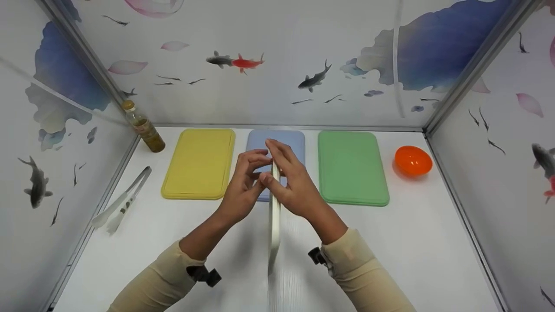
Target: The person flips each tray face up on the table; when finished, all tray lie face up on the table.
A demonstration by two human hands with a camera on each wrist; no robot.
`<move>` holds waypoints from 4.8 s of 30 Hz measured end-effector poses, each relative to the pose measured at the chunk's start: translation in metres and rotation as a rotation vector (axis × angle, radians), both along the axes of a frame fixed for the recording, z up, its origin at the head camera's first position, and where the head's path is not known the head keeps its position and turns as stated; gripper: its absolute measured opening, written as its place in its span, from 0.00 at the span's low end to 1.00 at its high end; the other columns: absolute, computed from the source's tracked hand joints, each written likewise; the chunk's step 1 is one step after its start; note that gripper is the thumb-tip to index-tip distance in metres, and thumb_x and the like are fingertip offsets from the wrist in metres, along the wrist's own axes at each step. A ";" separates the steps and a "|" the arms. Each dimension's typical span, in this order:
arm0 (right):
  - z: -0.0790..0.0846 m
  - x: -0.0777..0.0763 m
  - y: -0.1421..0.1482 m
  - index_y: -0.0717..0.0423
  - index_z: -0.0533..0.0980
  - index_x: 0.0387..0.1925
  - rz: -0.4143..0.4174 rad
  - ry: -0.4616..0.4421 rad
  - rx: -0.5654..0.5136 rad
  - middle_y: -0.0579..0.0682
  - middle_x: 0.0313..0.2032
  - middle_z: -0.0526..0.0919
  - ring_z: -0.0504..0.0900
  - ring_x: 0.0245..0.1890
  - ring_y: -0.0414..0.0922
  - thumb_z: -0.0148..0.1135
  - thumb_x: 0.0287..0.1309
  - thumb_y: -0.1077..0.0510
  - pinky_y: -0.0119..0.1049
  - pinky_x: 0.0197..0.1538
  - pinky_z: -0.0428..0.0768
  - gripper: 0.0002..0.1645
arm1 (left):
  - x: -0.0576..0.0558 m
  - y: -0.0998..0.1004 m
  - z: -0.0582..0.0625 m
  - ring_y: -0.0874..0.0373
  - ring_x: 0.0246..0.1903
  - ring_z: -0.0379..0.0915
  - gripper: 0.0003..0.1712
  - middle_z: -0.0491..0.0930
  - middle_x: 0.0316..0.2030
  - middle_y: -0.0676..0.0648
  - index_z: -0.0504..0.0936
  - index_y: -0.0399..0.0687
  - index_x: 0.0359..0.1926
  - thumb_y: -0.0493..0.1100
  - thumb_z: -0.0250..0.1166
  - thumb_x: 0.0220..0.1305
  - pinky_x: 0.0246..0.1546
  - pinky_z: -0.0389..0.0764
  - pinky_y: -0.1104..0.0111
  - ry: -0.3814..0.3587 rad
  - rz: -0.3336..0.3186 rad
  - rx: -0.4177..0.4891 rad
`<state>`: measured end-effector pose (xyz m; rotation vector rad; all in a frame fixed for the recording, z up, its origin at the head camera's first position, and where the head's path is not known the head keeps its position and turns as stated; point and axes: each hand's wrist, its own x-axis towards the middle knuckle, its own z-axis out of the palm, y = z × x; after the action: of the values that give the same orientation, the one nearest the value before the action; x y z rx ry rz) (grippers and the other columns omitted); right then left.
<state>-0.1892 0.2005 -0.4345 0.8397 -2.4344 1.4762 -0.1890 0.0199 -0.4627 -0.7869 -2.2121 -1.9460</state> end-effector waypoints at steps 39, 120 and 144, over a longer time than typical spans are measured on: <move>0.004 0.006 0.011 0.53 0.82 0.71 -0.286 -0.136 -0.207 0.52 0.82 0.70 0.81 0.73 0.61 0.54 0.59 0.69 0.35 0.61 0.83 0.38 | 0.007 -0.022 -0.111 0.17 0.81 0.46 0.39 0.35 0.88 0.31 0.73 0.83 0.79 0.77 0.67 0.70 0.71 0.68 0.27 -0.484 0.070 -0.259; -0.165 0.033 0.046 0.64 0.71 0.78 -0.474 -0.372 0.521 0.74 0.65 0.76 0.84 0.54 0.72 0.87 0.55 0.54 0.64 0.50 0.84 0.54 | 0.011 -0.043 -0.128 0.14 0.73 0.56 0.43 0.49 0.87 0.33 0.75 0.75 0.80 0.71 0.73 0.66 0.58 0.74 0.26 -0.348 0.232 -1.171; -0.169 0.034 0.044 0.63 0.78 0.71 -0.460 -0.354 0.649 0.70 0.63 0.74 0.78 0.55 0.68 0.84 0.60 0.50 0.62 0.41 0.86 0.43 | 0.024 -0.046 -0.133 0.18 0.68 0.67 0.43 0.58 0.84 0.33 0.71 0.75 0.82 0.75 0.66 0.71 0.52 0.80 0.34 -0.181 0.279 -1.276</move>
<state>-0.1551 0.2442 -0.6031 0.0505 -3.1412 0.7138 -0.1652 -0.0259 -0.5953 -0.2799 -3.3058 -0.3004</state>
